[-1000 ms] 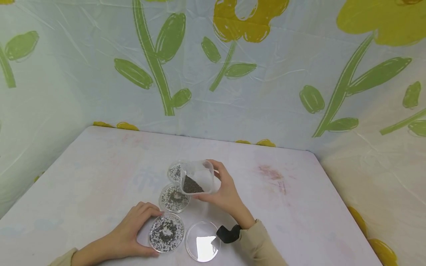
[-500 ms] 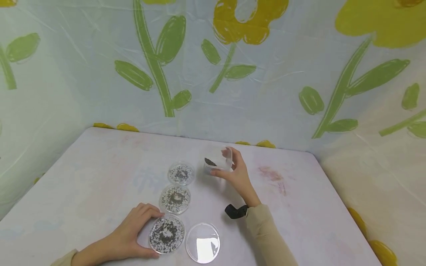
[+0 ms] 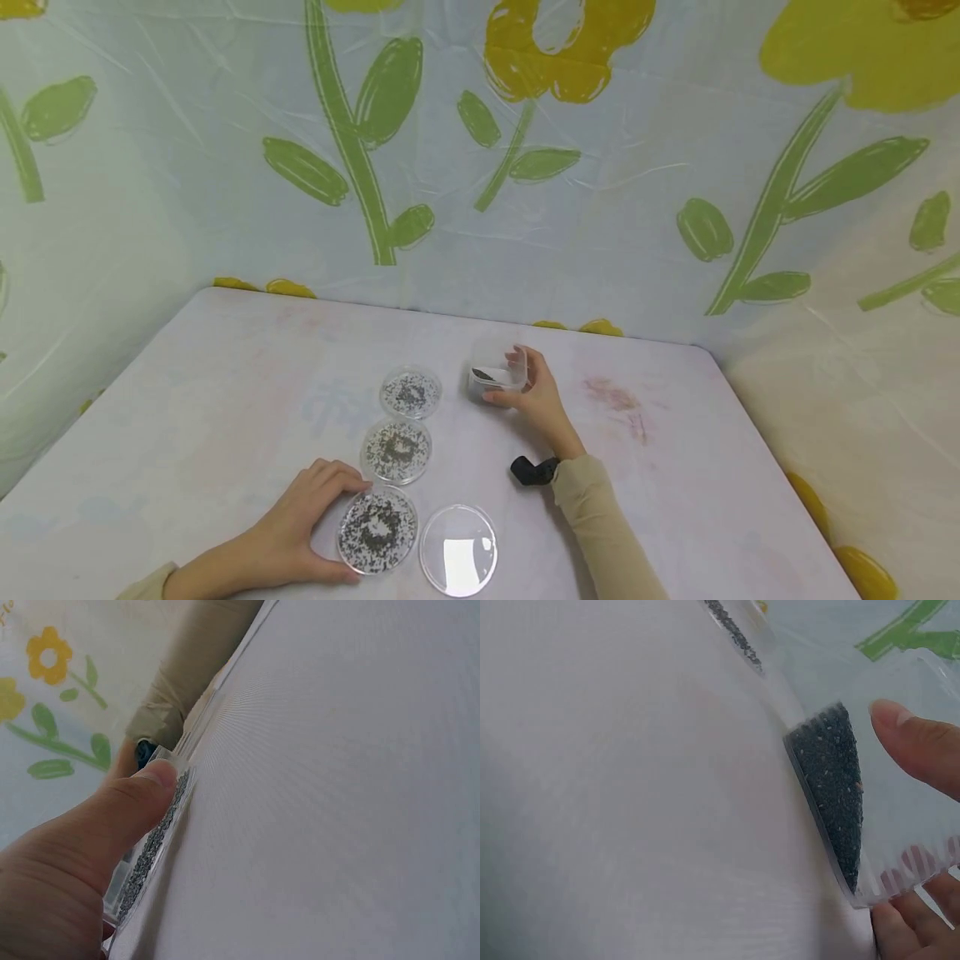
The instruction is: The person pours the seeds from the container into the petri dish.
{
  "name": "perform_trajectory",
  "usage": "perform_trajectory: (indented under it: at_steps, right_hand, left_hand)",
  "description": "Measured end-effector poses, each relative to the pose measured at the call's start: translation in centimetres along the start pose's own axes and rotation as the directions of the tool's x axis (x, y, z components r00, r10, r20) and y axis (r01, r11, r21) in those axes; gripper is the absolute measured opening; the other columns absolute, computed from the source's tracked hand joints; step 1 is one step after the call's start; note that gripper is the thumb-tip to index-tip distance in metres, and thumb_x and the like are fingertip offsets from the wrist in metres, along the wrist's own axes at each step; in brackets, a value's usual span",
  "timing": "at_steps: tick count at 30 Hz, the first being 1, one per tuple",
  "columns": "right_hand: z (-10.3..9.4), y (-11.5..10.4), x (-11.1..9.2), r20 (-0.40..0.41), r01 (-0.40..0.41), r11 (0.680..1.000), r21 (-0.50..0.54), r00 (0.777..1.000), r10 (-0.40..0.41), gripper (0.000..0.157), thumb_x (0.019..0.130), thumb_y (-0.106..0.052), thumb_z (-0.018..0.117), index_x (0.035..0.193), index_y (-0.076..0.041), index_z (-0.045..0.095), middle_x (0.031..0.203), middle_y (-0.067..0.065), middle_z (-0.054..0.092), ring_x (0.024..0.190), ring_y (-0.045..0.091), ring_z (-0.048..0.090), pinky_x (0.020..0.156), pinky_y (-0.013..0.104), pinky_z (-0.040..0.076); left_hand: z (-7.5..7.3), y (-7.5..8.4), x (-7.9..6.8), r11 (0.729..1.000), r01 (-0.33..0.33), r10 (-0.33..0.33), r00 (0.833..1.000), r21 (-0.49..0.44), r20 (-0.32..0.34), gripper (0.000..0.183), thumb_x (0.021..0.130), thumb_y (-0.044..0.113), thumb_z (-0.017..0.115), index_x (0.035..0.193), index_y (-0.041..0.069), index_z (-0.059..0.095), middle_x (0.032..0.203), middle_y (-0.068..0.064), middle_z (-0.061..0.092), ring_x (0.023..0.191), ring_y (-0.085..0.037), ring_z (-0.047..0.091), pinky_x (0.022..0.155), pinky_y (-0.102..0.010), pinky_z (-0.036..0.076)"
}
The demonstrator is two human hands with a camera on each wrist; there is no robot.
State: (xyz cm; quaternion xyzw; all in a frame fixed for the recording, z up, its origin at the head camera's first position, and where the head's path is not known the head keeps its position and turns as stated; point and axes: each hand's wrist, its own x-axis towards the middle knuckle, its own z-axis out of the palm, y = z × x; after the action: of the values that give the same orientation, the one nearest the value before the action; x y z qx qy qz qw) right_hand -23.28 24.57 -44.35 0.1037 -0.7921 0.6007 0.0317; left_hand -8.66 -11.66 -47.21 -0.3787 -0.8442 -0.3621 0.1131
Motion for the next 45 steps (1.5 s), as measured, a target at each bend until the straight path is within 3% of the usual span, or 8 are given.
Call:
perform_trajectory:
  at_steps: [5, 12, 18, 24, 28, 36, 41, 45]
  right_hand:
    - [-0.1, -0.1, -0.4, 0.028, -0.045, 0.999, 0.017, 0.999, 0.044, 0.094, 0.077, 0.000, 0.083, 0.151, -0.004, 0.027, 0.151, 0.015, 0.040, 0.142, 0.027, 0.032, 0.113, 0.050, 0.024]
    - [-1.2, -1.8, -0.8, 0.054, -0.095, 0.988, -0.121, 0.993, 0.102, 0.110, 0.076, -0.015, 0.087, 0.158, -0.010, 0.014, 0.161, 0.013, 0.023, 0.148, 0.030, 0.018, 0.118, 0.049, 0.017]
    - [-2.6, -4.4, -1.5, 0.036, -0.024, 0.982, -0.190, 0.999, 0.031, 0.108, 0.080, -0.015, 0.084, 0.158, -0.011, 0.009, 0.163, 0.014, 0.015, 0.150, 0.030, 0.014, 0.120, 0.047, 0.012]
    - [-3.7, -7.5, -3.0, 0.020, -0.002, 0.956, -0.293, 1.000, 0.008, 0.108, 0.083, -0.022, 0.082, 0.160, -0.024, 0.006, 0.165, 0.004, 0.008, 0.151, 0.026, 0.008, 0.119, 0.050, 0.014]
    - [-3.7, -9.8, -4.8, 0.057, 0.072, 0.943, -0.324, 0.997, -0.057, 0.105, 0.085, -0.019, 0.080, 0.160, -0.027, 0.007, 0.165, 0.004, 0.009, 0.151, 0.027, 0.010, 0.119, 0.051, 0.013]
    - [-2.2, -11.5, -9.1, 0.200, 0.342, 0.882, -0.323, 0.936, -0.290, 0.101, 0.080, -0.002, 0.081, 0.158, -0.013, 0.018, 0.162, 0.003, 0.020, 0.149, 0.026, 0.018, 0.117, 0.021, 0.015]
    - [-1.0, -10.9, -11.8, 0.283, 0.373, 0.885, -0.280, 0.913, -0.295, 0.100, 0.079, -0.006, 0.083, 0.157, -0.010, 0.021, 0.161, 0.004, 0.024, 0.147, 0.020, 0.023, 0.115, 0.018, 0.018]
    - [0.3, -9.6, -13.8, 0.362, 0.321, 0.903, -0.287, 0.909, -0.208, 0.102, 0.079, -0.020, 0.086, 0.157, -0.014, 0.022, 0.161, 0.002, 0.026, 0.146, 0.020, 0.027, 0.114, 0.017, 0.019]
  left_hand:
    - [0.0, 0.2, 0.0, 1.000, -0.016, 0.016, 1.000, 0.012, -0.004, 0.082, 0.064, 0.066, 0.083, 0.126, 0.019, 0.057, 0.123, 0.014, 0.051, 0.109, -0.005, 0.041, 0.089, -0.033, 0.038]
    - [-0.1, 0.3, 0.0, 1.000, 0.010, -0.010, 1.000, 0.017, 0.011, 0.084, 0.063, 0.067, 0.083, 0.127, 0.019, 0.057, 0.124, 0.015, 0.050, 0.110, -0.005, 0.041, 0.090, -0.034, 0.038]
    - [0.0, 0.1, 0.0, 1.000, 0.009, -0.009, 1.000, 0.026, 0.014, 0.084, 0.064, 0.068, 0.082, 0.127, 0.019, 0.057, 0.124, 0.016, 0.050, 0.110, -0.005, 0.041, 0.091, -0.035, 0.039]
    - [0.0, 0.0, 0.0, 1.000, 0.010, -0.011, 1.000, 0.022, 0.013, 0.084, 0.063, 0.068, 0.082, 0.127, 0.019, 0.057, 0.124, 0.016, 0.050, 0.110, -0.005, 0.041, 0.091, -0.034, 0.038]
    - [0.0, 0.1, 0.0, 1.000, 0.006, -0.006, 1.000, 0.020, 0.009, 0.084, 0.063, 0.068, 0.082, 0.127, 0.019, 0.057, 0.123, 0.016, 0.051, 0.110, -0.005, 0.041, 0.090, -0.033, 0.037]
    - [0.0, 0.1, 0.1, 1.000, 0.003, -0.004, 1.000, 0.014, 0.016, 0.084, 0.064, 0.068, 0.082, 0.127, 0.020, 0.057, 0.123, 0.015, 0.051, 0.111, -0.005, 0.041, 0.091, -0.035, 0.038]
    - [0.1, 0.0, 0.0, 1.000, 0.002, -0.002, 1.000, 0.015, 0.016, 0.084, 0.063, 0.068, 0.082, 0.128, 0.020, 0.056, 0.124, 0.015, 0.051, 0.111, -0.005, 0.041, 0.092, -0.035, 0.038]
    - [0.2, -0.1, 0.0, 1.000, -0.001, 0.001, 1.000, 0.018, 0.012, 0.084, 0.063, 0.068, 0.082, 0.128, 0.020, 0.057, 0.124, 0.015, 0.051, 0.111, -0.005, 0.041, 0.092, -0.034, 0.038]
